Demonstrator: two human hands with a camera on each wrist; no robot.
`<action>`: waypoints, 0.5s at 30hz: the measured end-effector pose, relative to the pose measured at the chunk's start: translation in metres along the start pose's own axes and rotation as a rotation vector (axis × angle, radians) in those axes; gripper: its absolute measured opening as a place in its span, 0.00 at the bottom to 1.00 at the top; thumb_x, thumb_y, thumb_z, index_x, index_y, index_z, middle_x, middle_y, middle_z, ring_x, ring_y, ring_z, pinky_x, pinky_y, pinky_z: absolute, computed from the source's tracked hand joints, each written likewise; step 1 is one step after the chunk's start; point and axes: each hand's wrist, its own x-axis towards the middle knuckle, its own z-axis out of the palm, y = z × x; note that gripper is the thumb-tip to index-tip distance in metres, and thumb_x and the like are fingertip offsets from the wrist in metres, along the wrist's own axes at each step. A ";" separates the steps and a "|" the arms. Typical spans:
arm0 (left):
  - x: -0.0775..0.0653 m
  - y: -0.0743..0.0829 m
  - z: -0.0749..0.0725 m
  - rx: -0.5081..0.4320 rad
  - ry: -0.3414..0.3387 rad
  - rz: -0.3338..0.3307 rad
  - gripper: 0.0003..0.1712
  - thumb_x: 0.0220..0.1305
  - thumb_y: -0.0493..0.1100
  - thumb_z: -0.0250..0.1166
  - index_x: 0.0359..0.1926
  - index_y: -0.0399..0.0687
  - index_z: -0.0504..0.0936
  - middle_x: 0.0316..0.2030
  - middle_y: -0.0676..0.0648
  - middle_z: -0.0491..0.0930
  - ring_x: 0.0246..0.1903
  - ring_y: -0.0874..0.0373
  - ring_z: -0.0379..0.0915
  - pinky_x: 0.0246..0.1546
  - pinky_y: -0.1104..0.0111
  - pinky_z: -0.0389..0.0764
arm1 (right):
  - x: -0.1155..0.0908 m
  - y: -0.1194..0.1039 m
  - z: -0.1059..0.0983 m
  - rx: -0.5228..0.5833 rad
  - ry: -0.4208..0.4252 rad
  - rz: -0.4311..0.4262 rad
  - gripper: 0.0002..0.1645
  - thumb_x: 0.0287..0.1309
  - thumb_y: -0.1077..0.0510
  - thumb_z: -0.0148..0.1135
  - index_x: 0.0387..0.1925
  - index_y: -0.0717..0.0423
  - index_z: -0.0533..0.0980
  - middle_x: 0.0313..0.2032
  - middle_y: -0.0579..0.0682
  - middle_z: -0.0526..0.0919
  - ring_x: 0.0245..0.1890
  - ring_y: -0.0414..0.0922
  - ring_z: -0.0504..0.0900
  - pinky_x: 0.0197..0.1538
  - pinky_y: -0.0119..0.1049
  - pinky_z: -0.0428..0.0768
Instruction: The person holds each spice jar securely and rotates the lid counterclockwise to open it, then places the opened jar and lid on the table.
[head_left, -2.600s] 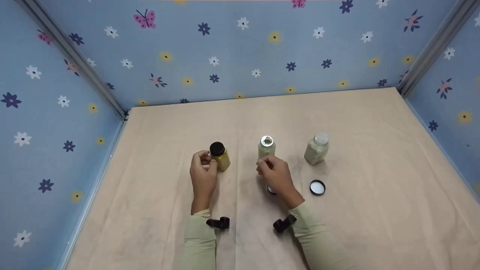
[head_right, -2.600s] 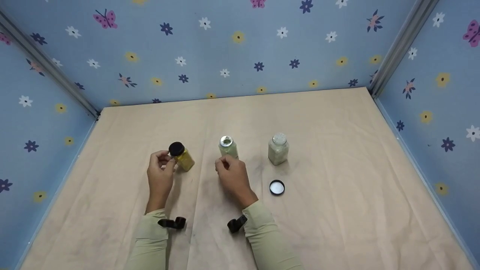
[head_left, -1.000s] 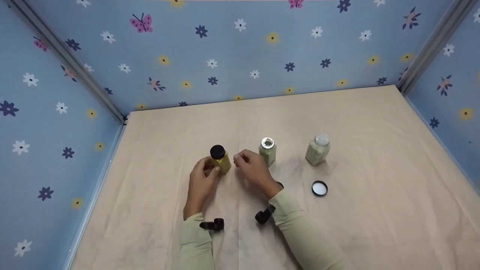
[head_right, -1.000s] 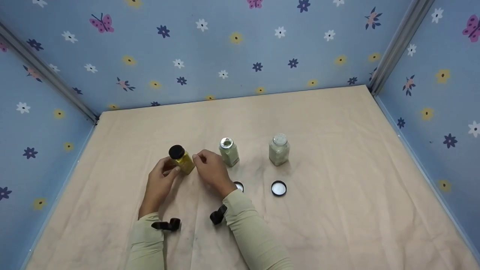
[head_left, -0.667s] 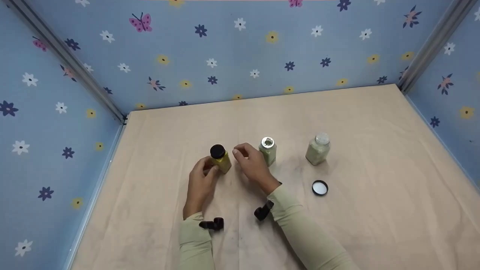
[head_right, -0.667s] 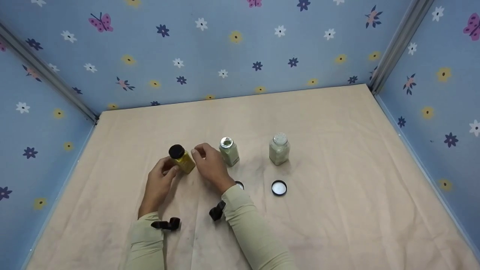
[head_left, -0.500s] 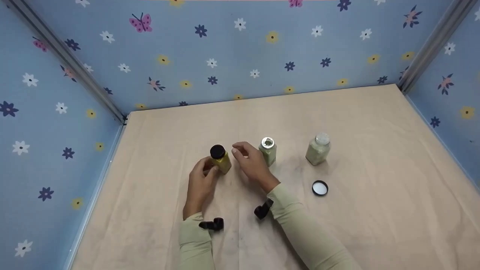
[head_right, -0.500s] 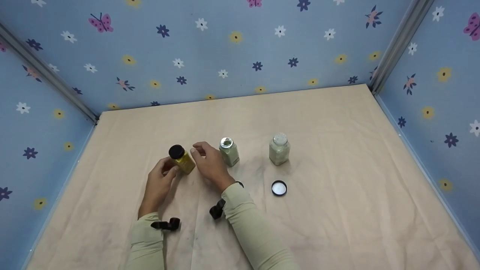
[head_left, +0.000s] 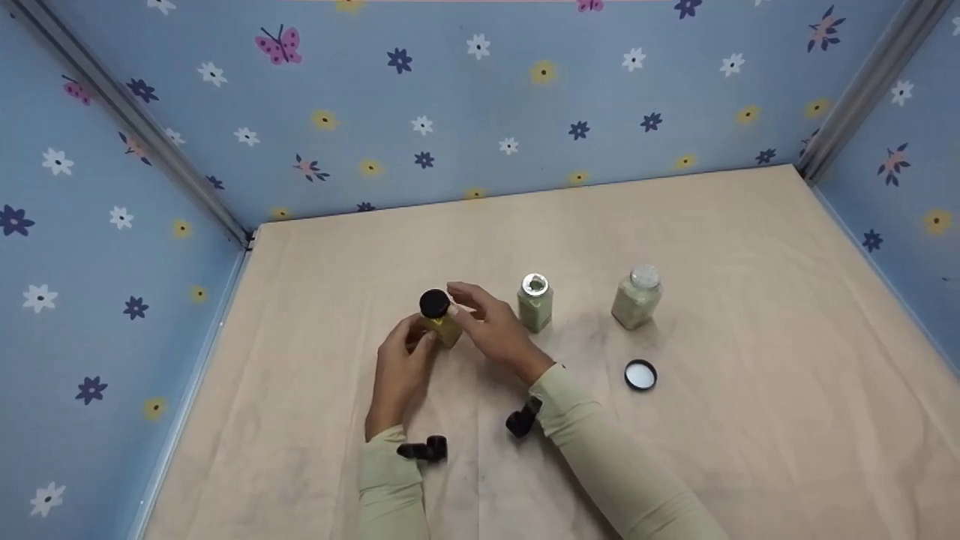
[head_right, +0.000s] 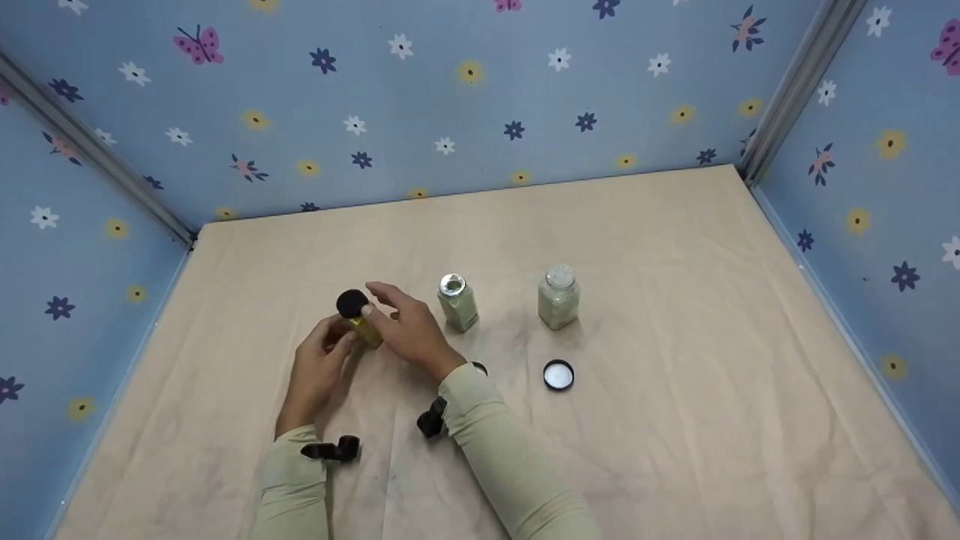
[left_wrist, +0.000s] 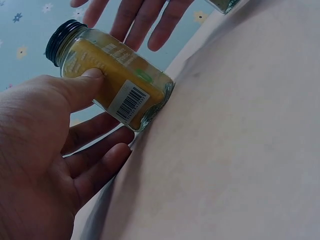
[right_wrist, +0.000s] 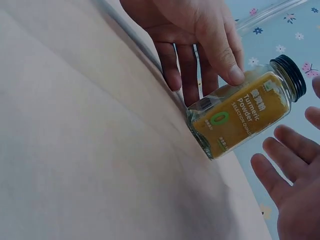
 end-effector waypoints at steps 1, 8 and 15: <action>0.000 0.000 -0.001 0.005 -0.001 -0.003 0.18 0.72 0.42 0.62 0.61 0.51 0.78 0.51 0.50 0.81 0.51 0.58 0.76 0.56 0.61 0.75 | 0.001 -0.001 0.002 -0.013 -0.011 -0.018 0.27 0.73 0.49 0.57 0.68 0.50 0.71 0.64 0.48 0.76 0.64 0.44 0.74 0.60 0.44 0.76; -0.002 -0.001 -0.005 0.003 0.001 0.005 0.20 0.73 0.45 0.62 0.64 0.52 0.77 0.52 0.50 0.81 0.52 0.57 0.76 0.56 0.60 0.75 | 0.004 -0.007 0.012 -0.109 -0.030 -0.127 0.28 0.72 0.47 0.58 0.69 0.52 0.70 0.62 0.44 0.77 0.61 0.39 0.75 0.59 0.41 0.77; -0.001 0.000 -0.001 -0.025 -0.007 0.001 0.19 0.73 0.44 0.62 0.63 0.51 0.78 0.52 0.50 0.81 0.52 0.57 0.75 0.56 0.60 0.74 | 0.003 -0.006 0.009 -0.135 -0.014 -0.139 0.29 0.70 0.48 0.60 0.68 0.54 0.71 0.58 0.45 0.80 0.53 0.38 0.79 0.55 0.39 0.79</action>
